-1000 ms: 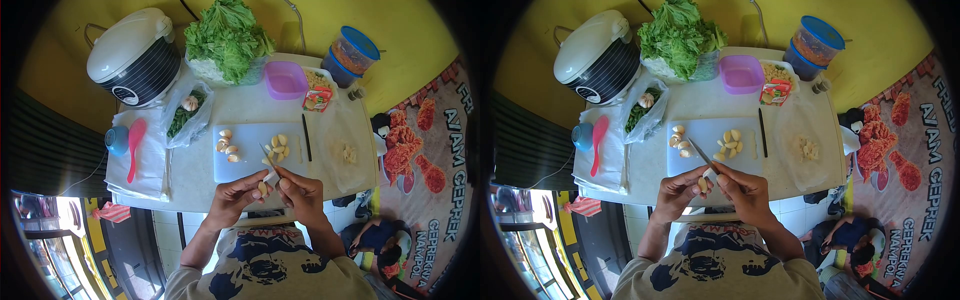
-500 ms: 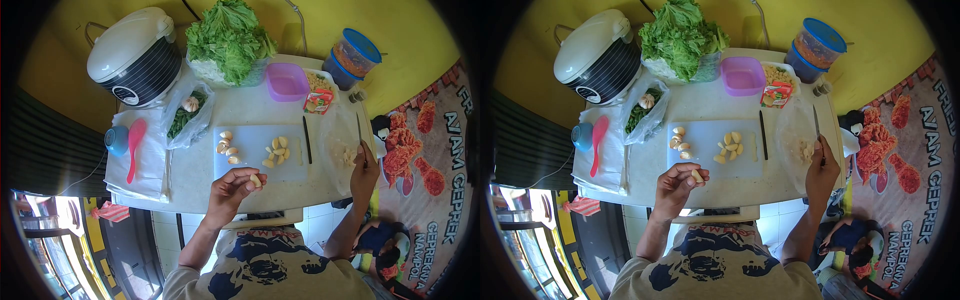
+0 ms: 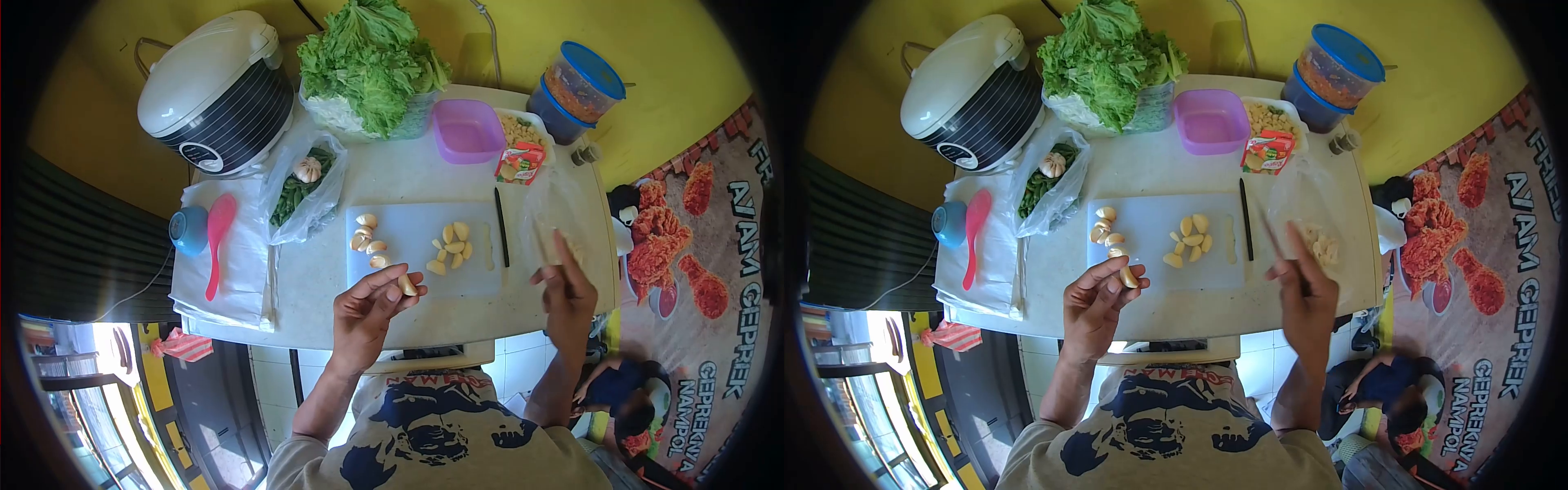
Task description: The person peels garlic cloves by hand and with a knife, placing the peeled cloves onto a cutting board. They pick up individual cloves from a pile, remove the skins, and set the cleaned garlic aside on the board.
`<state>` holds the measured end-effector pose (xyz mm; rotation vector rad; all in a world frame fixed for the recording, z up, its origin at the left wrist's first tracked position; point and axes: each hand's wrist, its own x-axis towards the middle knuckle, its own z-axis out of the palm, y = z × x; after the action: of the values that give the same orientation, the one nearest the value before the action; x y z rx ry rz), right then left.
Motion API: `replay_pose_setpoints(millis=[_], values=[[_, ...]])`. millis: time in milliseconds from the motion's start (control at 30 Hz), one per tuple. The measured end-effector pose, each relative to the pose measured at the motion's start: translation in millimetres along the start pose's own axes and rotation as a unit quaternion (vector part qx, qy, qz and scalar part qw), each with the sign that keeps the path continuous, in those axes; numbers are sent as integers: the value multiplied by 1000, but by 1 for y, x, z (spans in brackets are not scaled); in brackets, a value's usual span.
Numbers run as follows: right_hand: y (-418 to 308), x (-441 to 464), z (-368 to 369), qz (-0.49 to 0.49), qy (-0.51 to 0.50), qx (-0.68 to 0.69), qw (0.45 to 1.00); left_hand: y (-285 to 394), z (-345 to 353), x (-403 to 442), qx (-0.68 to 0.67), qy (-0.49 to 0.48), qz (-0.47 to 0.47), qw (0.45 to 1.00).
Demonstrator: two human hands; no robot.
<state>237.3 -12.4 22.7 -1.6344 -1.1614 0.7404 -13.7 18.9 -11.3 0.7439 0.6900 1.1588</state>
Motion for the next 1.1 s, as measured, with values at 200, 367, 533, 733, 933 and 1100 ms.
replay_pose_setpoints(millis=[200, 367, 533, 733, 933, 1100], values=[[-19, -29, 58, -110, -247, 94, 958, -7, -3, -4, 39, -37, 34, 998], [-24, -34, 68, -132, -286, 103, 943, -3, 3, -8, 72, -54, 63, 994], [-21, -34, 68, -161, -278, 100, 941, -4, 3, -12, 88, -52, 72, 992], [-13, -43, 68, 67, -309, 314, 895, 0, 7, -13, 97, -39, 64, 992], [-25, -38, 62, 181, -333, 343, 859, 1, 10, -13, 36, -46, 52, 997], [-23, -38, 61, 170, -334, 347, 860, 1, 10, -13, 63, -45, 65, 995]])
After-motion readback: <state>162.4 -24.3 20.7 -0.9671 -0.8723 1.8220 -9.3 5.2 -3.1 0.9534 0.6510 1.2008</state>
